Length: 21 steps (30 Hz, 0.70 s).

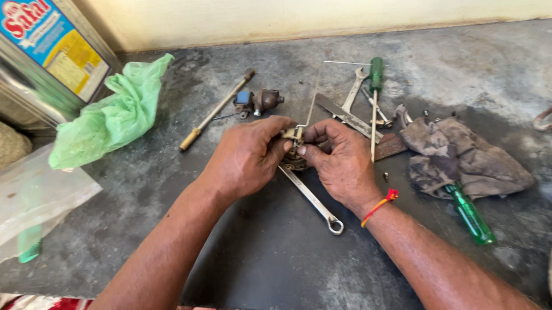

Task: The person assembles several small brass and metal parts of a mechanical component by hand, using a wrench and a long thin rod to position and secure the pieces.

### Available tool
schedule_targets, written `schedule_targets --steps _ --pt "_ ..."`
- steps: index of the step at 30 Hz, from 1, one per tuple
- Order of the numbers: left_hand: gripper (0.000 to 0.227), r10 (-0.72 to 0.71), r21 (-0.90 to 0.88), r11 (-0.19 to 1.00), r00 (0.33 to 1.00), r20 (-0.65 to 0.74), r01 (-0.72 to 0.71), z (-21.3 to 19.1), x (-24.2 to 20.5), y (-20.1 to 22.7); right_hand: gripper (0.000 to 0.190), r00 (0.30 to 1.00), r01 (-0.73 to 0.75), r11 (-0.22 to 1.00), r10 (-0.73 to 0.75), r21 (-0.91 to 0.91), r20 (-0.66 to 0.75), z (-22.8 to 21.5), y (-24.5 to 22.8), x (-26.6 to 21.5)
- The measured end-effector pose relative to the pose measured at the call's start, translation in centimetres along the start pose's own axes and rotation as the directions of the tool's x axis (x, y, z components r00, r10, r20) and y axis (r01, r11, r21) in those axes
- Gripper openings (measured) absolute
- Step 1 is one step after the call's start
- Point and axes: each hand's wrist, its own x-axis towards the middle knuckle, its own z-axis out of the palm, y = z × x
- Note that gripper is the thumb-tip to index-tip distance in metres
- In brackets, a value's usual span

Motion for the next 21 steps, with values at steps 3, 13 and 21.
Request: schedule_targets --steps 3,13,21 --pt "0.028 -0.07 -0.012 0.997 0.99 0.119 0.072 -0.5 0.4 -0.1 0.013 1.0 -0.019 0.999 0.019 -0.034 0.009 -0.1 -0.5 -0.2" --pt "0.025 0.016 -0.06 0.998 0.998 -0.055 -0.019 0.4 -0.9 -1.3 0.015 1.0 0.0 0.997 0.002 -0.072 0.016 0.3 -1.0 -0.4" --pt "0.024 0.034 -0.119 0.992 0.999 -0.013 -0.035 0.2 -0.6 -2.0 0.016 1.0 0.022 0.995 -0.022 -0.094 -0.001 0.4 -0.7 -0.6"
